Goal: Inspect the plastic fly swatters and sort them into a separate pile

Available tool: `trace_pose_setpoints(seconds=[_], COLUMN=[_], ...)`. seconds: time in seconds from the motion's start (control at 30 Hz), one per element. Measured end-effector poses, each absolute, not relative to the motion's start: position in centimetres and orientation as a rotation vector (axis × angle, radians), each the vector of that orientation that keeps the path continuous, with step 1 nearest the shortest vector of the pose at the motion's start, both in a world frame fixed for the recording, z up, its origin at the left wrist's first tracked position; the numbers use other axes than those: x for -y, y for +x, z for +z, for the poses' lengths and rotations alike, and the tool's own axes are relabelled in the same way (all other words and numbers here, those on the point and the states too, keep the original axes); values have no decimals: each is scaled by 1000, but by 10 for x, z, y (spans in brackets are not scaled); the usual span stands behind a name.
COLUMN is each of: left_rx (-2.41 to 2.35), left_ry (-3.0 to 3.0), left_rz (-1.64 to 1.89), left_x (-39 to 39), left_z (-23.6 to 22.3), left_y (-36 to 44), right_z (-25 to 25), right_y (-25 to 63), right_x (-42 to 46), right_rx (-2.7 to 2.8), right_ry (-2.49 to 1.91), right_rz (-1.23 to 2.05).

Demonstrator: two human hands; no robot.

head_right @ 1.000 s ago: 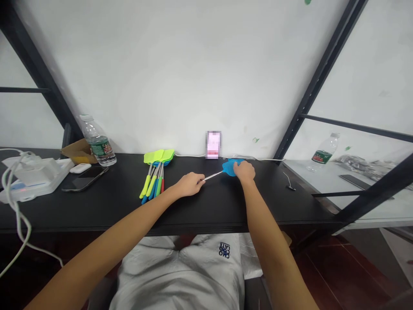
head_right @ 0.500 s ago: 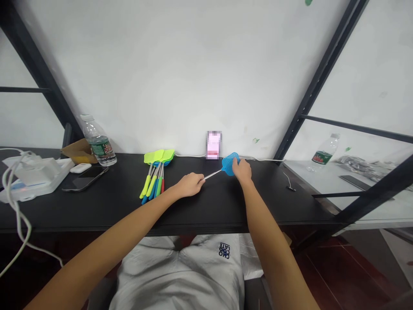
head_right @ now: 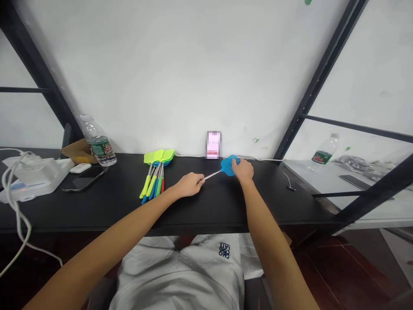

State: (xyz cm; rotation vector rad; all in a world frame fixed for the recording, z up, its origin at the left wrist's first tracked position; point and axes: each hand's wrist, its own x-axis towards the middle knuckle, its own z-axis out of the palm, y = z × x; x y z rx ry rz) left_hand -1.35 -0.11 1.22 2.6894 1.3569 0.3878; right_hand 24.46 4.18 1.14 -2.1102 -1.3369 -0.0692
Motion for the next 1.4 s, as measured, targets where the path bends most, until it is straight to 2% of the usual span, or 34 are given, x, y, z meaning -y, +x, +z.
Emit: trace_pose_setpoints(seconds=[0.47, 0.93, 1.4], left_rx=[-1276, -1035, -1094], left_ry=[2678, 2363, 2476], left_rz=[529, 703, 741], left_x=[-9, -10, -11], left_z=[4, 5, 2], left_y=[-17, -10, -14], right_z=[5, 6, 3], right_y=[236, 230, 233], right_x=[-46, -42, -44], right_rx=[1367, 1307, 1368], right_ry=[-1879, -1504, -1632], right_rz=[150, 120, -11])
